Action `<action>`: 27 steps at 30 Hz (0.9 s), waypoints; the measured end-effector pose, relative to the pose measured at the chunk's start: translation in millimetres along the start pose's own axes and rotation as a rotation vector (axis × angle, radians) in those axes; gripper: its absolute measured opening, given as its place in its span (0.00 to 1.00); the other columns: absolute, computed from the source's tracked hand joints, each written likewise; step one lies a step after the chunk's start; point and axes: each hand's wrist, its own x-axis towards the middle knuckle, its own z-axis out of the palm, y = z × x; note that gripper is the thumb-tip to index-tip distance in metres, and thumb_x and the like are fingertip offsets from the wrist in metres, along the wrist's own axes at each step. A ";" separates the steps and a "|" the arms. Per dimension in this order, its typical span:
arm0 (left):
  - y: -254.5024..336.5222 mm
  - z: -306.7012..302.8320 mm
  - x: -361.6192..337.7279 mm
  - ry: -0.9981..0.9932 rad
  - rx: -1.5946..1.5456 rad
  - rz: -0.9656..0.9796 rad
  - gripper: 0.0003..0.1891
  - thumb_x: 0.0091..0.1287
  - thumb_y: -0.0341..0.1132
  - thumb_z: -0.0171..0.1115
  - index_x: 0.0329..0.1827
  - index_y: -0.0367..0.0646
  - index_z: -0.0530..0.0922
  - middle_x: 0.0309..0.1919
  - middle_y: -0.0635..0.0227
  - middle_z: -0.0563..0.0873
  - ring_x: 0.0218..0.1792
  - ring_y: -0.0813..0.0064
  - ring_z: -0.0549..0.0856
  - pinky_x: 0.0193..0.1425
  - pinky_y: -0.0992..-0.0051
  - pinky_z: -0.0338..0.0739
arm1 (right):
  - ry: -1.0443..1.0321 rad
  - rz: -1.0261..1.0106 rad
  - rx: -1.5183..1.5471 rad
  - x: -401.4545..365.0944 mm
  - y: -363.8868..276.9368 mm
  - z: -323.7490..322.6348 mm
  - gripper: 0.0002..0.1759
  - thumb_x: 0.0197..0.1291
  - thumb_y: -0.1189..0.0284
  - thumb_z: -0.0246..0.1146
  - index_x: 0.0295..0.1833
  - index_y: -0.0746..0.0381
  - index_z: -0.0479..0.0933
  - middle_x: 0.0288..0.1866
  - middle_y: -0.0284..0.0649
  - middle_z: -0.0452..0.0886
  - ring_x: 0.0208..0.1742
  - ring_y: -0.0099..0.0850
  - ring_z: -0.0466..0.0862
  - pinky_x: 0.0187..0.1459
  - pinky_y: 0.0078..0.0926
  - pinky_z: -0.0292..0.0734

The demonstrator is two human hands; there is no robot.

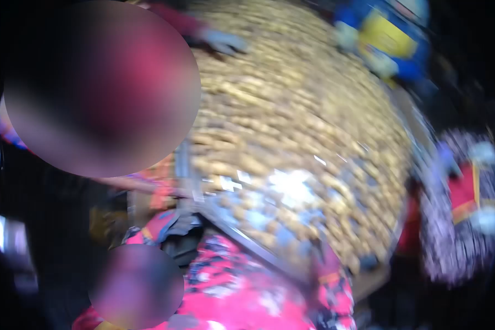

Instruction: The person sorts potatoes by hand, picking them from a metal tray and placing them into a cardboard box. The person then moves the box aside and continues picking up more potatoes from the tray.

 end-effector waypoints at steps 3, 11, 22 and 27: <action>43.4 77.2 32.8 0.015 0.793 -0.014 0.22 0.80 0.38 0.54 0.71 0.35 0.74 0.57 0.62 0.84 0.61 0.73 0.81 0.67 0.71 0.74 | 0.184 0.235 -0.212 -57.0 32.9 -32.3 0.40 0.65 0.68 0.68 0.80 0.61 0.62 0.70 0.56 0.75 0.72 0.47 0.76 0.70 0.40 0.70; 48.0 254.8 104.3 -0.226 1.649 0.518 0.39 0.62 0.52 0.68 0.76 0.49 0.70 0.78 0.43 0.62 0.78 0.33 0.56 0.81 0.42 0.49 | 0.680 0.693 -0.504 -170.1 97.8 -104.3 0.49 0.58 0.58 0.72 0.81 0.62 0.58 0.79 0.59 0.63 0.76 0.58 0.67 0.74 0.51 0.64; 48.2 237.9 137.0 -0.228 1.482 0.802 0.31 0.64 0.37 0.64 0.74 0.49 0.74 0.75 0.51 0.70 0.76 0.44 0.65 0.81 0.49 0.56 | 0.246 0.646 -0.618 -145.0 94.8 -25.6 0.39 0.60 0.52 0.68 0.73 0.60 0.71 0.75 0.62 0.66 0.75 0.62 0.65 0.73 0.59 0.62; 35.4 149.7 136.2 0.258 1.688 0.710 0.34 0.67 0.38 0.64 0.78 0.43 0.67 0.76 0.46 0.68 0.76 0.44 0.66 0.80 0.51 0.57 | 0.452 0.679 -0.520 -162.1 59.8 -33.4 0.42 0.57 0.53 0.70 0.74 0.60 0.68 0.77 0.59 0.65 0.77 0.59 0.64 0.74 0.58 0.60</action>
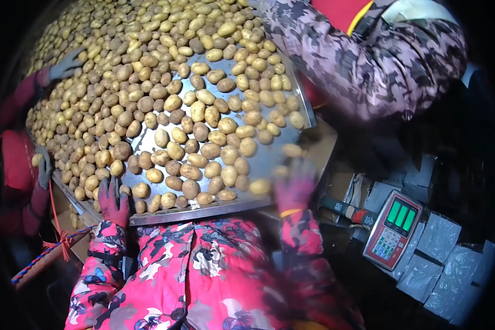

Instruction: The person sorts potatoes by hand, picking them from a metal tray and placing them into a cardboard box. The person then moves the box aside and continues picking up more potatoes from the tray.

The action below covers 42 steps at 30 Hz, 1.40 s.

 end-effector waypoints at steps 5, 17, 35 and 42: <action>0.1 6.5 -4.3 0.010 -0.131 -0.065 0.34 0.66 0.41 0.65 0.75 0.41 0.69 0.75 0.44 0.69 0.75 0.42 0.67 0.78 0.48 0.58 | -0.300 -0.525 0.081 36.2 -76.9 17.1 0.44 0.49 0.51 0.73 0.72 0.56 0.72 0.77 0.53 0.66 0.79 0.55 0.62 0.74 0.59 0.58; 4.9 2.2 -5.9 0.003 -0.141 -0.146 0.29 0.69 0.41 0.63 0.71 0.39 0.72 0.69 0.48 0.76 0.69 0.45 0.74 0.74 0.51 0.65 | 0.131 -0.244 -0.092 178.9 -114.4 50.1 0.37 0.59 0.50 0.69 0.74 0.48 0.72 0.77 0.55 0.65 0.77 0.58 0.64 0.76 0.59 0.56; 95.5 -30.4 57.3 -0.398 -0.678 0.172 0.19 0.65 0.37 0.66 0.58 0.39 0.81 0.54 0.49 0.86 0.55 0.46 0.85 0.61 0.56 0.79 | -0.374 -0.729 0.199 105.1 -187.2 27.3 0.48 0.51 0.44 0.72 0.77 0.48 0.67 0.79 0.43 0.66 0.78 0.49 0.64 0.74 0.62 0.55; 4.6 -22.3 202.2 0.160 0.167 0.055 0.32 0.68 0.50 0.61 0.74 0.47 0.73 0.70 0.47 0.75 0.71 0.43 0.72 0.75 0.46 0.63 | -0.301 -0.459 -0.046 33.0 -77.1 -5.4 0.45 0.57 0.49 0.69 0.77 0.58 0.67 0.75 0.55 0.68 0.75 0.54 0.66 0.76 0.57 0.57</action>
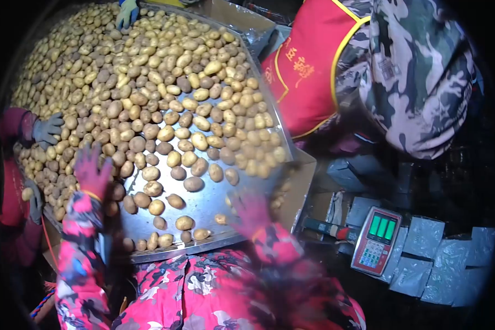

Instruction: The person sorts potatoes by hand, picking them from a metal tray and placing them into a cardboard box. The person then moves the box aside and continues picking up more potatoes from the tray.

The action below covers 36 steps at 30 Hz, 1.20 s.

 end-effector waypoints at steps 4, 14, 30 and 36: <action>-22.4 48.9 -17.6 -0.240 -0.046 -0.078 0.37 0.68 0.58 0.61 0.80 0.60 0.65 0.78 0.44 0.63 0.78 0.35 0.60 0.78 0.39 0.55 | 0.185 0.201 0.258 -76.0 32.5 -10.7 0.39 0.60 0.58 0.69 0.74 0.62 0.69 0.68 0.55 0.75 0.67 0.55 0.76 0.67 0.51 0.71; 155.5 -27.8 -116.7 -0.514 -0.473 0.590 0.34 0.56 0.50 0.69 0.70 0.61 0.77 0.74 0.42 0.66 0.75 0.39 0.64 0.81 0.39 0.49 | 0.558 0.307 -0.026 94.3 134.8 -28.4 0.37 0.64 0.58 0.66 0.76 0.59 0.67 0.75 0.56 0.68 0.73 0.59 0.70 0.71 0.56 0.66; 108.6 -46.4 -147.0 -0.622 -0.100 0.198 0.49 0.50 0.54 0.77 0.74 0.41 0.67 0.76 0.35 0.61 0.78 0.31 0.56 0.80 0.38 0.49 | 0.107 0.055 0.162 -46.7 -33.6 20.3 0.38 0.52 0.52 0.70 0.70 0.48 0.73 0.76 0.43 0.66 0.80 0.54 0.58 0.77 0.61 0.53; 162.2 -11.5 -116.9 -0.482 -0.482 0.361 0.50 0.47 0.55 0.78 0.76 0.49 0.69 0.73 0.38 0.65 0.74 0.35 0.62 0.78 0.38 0.52 | 0.055 -0.229 0.221 50.8 2.4 31.7 0.45 0.49 0.47 0.71 0.73 0.50 0.71 0.77 0.46 0.67 0.80 0.50 0.61 0.76 0.58 0.56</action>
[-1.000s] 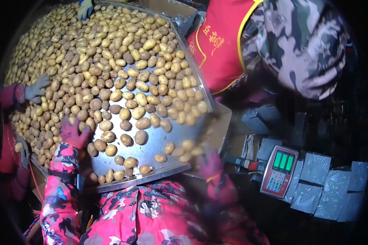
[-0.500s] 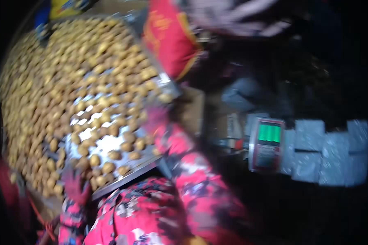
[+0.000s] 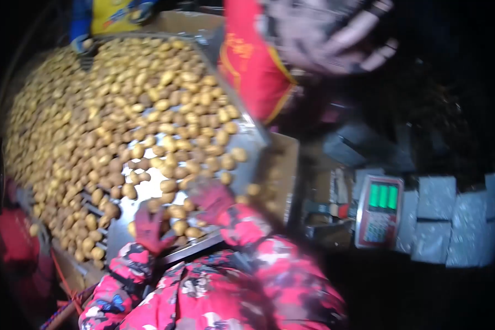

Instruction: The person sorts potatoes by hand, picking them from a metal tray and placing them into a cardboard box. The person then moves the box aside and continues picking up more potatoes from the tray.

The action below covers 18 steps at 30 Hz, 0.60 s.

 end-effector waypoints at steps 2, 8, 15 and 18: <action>-5.4 -6.6 -4.3 -0.067 0.120 0.206 0.44 0.51 0.54 0.75 0.74 0.52 0.71 0.73 0.42 0.66 0.73 0.35 0.64 0.76 0.38 0.56 | 0.064 0.173 -0.187 -14.4 0.1 -20.3 0.45 0.47 0.48 0.73 0.72 0.50 0.72 0.74 0.46 0.70 0.77 0.52 0.64 0.73 0.56 0.61; -72.4 -41.2 -99.8 0.123 0.101 -0.365 0.39 0.60 0.47 0.67 0.77 0.48 0.69 0.75 0.47 0.66 0.77 0.39 0.60 0.80 0.40 0.48 | 0.066 0.437 -0.282 -77.5 49.9 -52.2 0.42 0.49 0.56 0.73 0.71 0.56 0.71 0.79 0.53 0.62 0.78 0.60 0.62 0.72 0.59 0.63; -127.2 -19.9 -149.8 0.267 0.342 -0.663 0.40 0.62 0.48 0.67 0.80 0.55 0.66 0.79 0.45 0.61 0.79 0.40 0.58 0.81 0.38 0.44 | 0.206 0.530 -0.403 78.8 107.4 -50.5 0.42 0.62 0.47 0.64 0.79 0.52 0.65 0.80 0.55 0.61 0.80 0.60 0.58 0.76 0.59 0.56; -134.4 -16.2 -155.3 0.271 0.336 -0.672 0.39 0.62 0.48 0.67 0.79 0.54 0.67 0.80 0.46 0.61 0.80 0.41 0.58 0.81 0.37 0.43 | 0.014 0.641 -0.382 104.3 62.8 -38.3 0.44 0.65 0.45 0.60 0.82 0.50 0.59 0.84 0.49 0.56 0.84 0.55 0.51 0.80 0.61 0.47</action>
